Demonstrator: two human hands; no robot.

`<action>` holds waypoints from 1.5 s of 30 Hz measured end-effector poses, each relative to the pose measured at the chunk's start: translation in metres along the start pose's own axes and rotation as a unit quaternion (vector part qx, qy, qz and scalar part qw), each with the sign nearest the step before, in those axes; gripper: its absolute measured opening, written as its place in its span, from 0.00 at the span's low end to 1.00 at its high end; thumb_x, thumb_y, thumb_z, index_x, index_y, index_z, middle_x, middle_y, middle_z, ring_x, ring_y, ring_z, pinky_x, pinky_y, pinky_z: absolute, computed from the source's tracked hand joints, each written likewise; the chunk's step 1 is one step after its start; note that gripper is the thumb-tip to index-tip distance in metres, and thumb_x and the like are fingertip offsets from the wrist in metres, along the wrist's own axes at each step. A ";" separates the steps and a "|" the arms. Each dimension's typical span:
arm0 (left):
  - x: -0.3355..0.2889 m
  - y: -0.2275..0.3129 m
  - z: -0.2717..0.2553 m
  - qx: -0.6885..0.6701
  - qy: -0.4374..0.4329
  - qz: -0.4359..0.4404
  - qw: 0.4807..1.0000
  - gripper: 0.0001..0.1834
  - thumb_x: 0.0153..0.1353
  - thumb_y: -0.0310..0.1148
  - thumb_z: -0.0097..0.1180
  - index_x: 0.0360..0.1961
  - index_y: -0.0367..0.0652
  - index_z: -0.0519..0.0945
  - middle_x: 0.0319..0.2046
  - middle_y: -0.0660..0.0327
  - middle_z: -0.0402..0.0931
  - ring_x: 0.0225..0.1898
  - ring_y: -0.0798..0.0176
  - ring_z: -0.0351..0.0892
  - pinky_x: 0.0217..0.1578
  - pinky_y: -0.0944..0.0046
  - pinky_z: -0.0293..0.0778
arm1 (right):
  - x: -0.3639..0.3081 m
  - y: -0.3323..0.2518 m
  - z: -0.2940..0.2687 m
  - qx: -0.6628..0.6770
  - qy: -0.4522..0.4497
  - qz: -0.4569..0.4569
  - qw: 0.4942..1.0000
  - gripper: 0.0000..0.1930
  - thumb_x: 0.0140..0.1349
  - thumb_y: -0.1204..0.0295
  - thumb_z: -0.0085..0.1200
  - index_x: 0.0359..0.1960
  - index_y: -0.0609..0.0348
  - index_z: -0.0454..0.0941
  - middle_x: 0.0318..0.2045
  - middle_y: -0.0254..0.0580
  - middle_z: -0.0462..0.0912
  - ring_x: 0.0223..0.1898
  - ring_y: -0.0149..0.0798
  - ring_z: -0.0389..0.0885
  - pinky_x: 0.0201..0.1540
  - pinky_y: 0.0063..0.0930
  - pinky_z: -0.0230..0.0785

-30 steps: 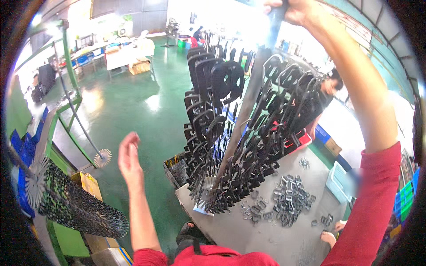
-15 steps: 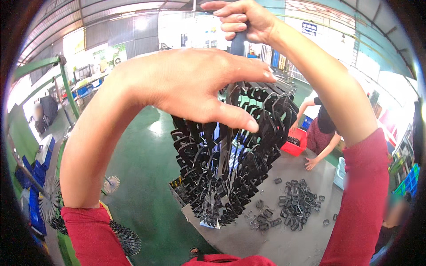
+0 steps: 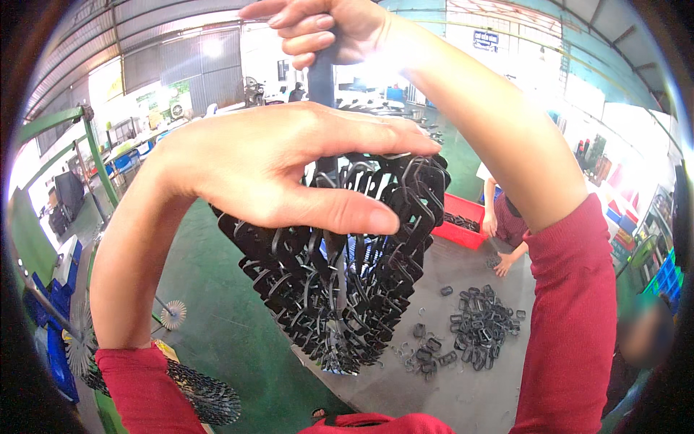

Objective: The person hangs individual black plastic or metal parts onto a vertical rotating rack, handling them one at a time from a pile on the table.

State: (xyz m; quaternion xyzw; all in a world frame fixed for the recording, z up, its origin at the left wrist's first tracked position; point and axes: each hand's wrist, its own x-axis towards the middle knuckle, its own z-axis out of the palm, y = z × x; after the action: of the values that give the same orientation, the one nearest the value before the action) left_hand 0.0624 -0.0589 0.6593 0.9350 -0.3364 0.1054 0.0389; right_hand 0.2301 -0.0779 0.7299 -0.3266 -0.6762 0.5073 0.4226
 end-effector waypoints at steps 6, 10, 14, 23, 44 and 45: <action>-0.007 0.010 0.002 0.045 0.007 -0.052 0.998 0.36 0.54 0.39 0.56 0.61 0.33 0.59 0.61 0.47 0.60 0.64 0.48 0.55 0.63 0.57 0.52 | 0.010 0.000 0.006 0.000 -0.056 -0.004 0.998 0.17 0.56 0.77 0.46 0.49 0.55 0.67 0.09 0.22 0.54 0.09 0.25 0.52 0.23 0.26 0.60; -0.006 0.013 0.001 0.024 0.022 -0.059 0.998 0.35 0.54 0.39 0.57 0.60 0.33 0.62 0.60 0.47 0.61 0.63 0.48 0.58 0.62 0.55 0.54 | 0.009 0.000 0.005 0.004 -0.066 -0.013 0.998 0.15 0.56 0.76 0.46 0.47 0.55 0.67 0.09 0.22 0.55 0.10 0.25 0.53 0.23 0.26 0.61; -0.003 0.000 0.007 0.050 0.058 -0.041 0.996 0.32 0.52 0.41 0.58 0.57 0.36 0.67 0.58 0.47 0.64 0.61 0.47 0.62 0.60 0.53 0.56 | -0.003 0.003 0.003 -0.166 0.102 -0.028 0.980 0.15 0.57 0.69 0.48 0.46 0.57 0.69 0.16 0.29 0.64 0.17 0.29 0.64 0.27 0.29 0.66; 0.010 -0.008 0.008 0.096 0.081 -0.045 0.991 0.31 0.52 0.44 0.57 0.55 0.38 0.70 0.56 0.48 0.66 0.59 0.47 0.64 0.59 0.53 0.58 | -0.163 0.058 0.092 -0.568 0.521 -0.309 0.558 0.11 0.58 0.75 0.52 0.43 0.63 0.76 0.33 0.33 0.79 0.33 0.26 0.75 0.38 0.22 0.67; 0.029 -0.012 0.007 0.082 0.087 -0.029 0.992 0.26 0.53 0.39 0.56 0.52 0.34 0.72 0.50 0.48 0.72 0.55 0.46 0.69 0.57 0.53 0.62 | -0.133 0.145 0.128 -0.606 0.669 -0.122 0.412 0.08 0.57 0.68 0.54 0.37 0.56 0.78 0.24 0.41 0.80 0.20 0.43 0.78 0.20 0.31 0.68; 0.028 -0.013 0.007 0.080 0.086 -0.030 0.993 0.26 0.53 0.39 0.56 0.52 0.34 0.72 0.50 0.48 0.72 0.55 0.46 0.69 0.57 0.53 0.62 | -0.131 0.146 0.126 -0.601 0.672 -0.128 0.412 0.07 0.57 0.69 0.55 0.35 0.57 0.78 0.24 0.42 0.80 0.20 0.44 0.78 0.21 0.31 0.68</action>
State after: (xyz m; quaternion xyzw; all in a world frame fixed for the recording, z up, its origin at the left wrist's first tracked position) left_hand 0.0930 -0.0673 0.6589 0.9323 -0.2937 0.2110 -0.0042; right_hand 0.1742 -0.2042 0.5421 -0.6434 -0.3415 -0.4710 0.4976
